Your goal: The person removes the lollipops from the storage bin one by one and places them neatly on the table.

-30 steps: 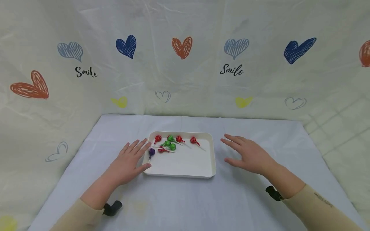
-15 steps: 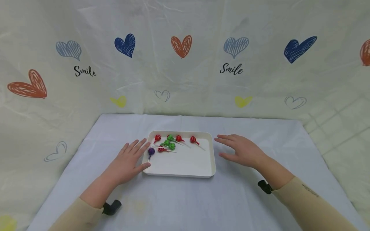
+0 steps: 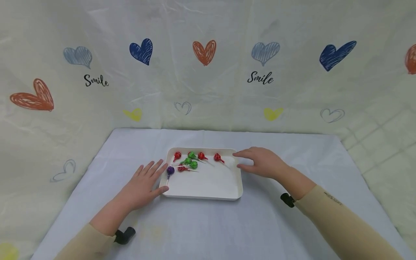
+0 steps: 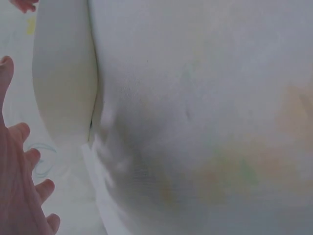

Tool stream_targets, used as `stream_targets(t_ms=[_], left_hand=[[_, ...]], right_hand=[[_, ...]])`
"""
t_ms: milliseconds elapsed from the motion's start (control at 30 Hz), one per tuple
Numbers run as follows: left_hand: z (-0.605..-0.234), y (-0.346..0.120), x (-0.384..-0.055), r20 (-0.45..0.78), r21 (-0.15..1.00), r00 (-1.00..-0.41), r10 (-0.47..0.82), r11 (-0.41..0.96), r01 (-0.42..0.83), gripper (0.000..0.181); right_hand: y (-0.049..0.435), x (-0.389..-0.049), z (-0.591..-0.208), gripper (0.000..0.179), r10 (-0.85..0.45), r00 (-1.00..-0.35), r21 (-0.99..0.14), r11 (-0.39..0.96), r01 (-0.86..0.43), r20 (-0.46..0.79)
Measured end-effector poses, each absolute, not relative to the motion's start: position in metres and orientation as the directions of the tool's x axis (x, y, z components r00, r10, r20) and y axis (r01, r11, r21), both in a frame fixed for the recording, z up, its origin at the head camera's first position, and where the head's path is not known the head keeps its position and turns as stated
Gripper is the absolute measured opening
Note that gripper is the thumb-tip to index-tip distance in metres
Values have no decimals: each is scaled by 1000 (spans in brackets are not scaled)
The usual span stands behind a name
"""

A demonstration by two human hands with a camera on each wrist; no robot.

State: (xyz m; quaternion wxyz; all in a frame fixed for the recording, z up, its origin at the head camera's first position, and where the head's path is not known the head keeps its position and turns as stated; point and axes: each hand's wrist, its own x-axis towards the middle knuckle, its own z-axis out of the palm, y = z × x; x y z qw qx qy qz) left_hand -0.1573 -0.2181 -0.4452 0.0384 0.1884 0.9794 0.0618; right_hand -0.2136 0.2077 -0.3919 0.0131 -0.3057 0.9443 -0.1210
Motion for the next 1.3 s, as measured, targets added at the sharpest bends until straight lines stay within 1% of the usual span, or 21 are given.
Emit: stream_targets(t_ms=[267,467,667,1000,1200,1300], left_hand=[[-449,-219,-159,-78,135,-923,377,921,365,87],[-453,-221,-157,-96,132,-919,382,920,369,86],[-451,-219,-157,-93,115,-916,391,918,380,86],[-454,-218,-159,-105,124,-911,400,914,387,87],[-457,-218,-158,-96,122,-912,399,914,387,87],[-456,-218,-158,-91,129,-913,399,913,386,87]], right_hand=[[194,-225,-386,44,-590,-808,-235,784,-574,7],[184,-234,-383,43,-565,-824,-244,805,-541,-40],[175,-241,-386,41,-557,-827,-224,818,-530,-79],[156,-256,-391,39,-616,-777,-167,786,-596,-127],[145,-266,-397,35,-655,-738,-103,755,-647,-162],[140,-270,-400,34,-655,-737,-77,754,-653,-169]])
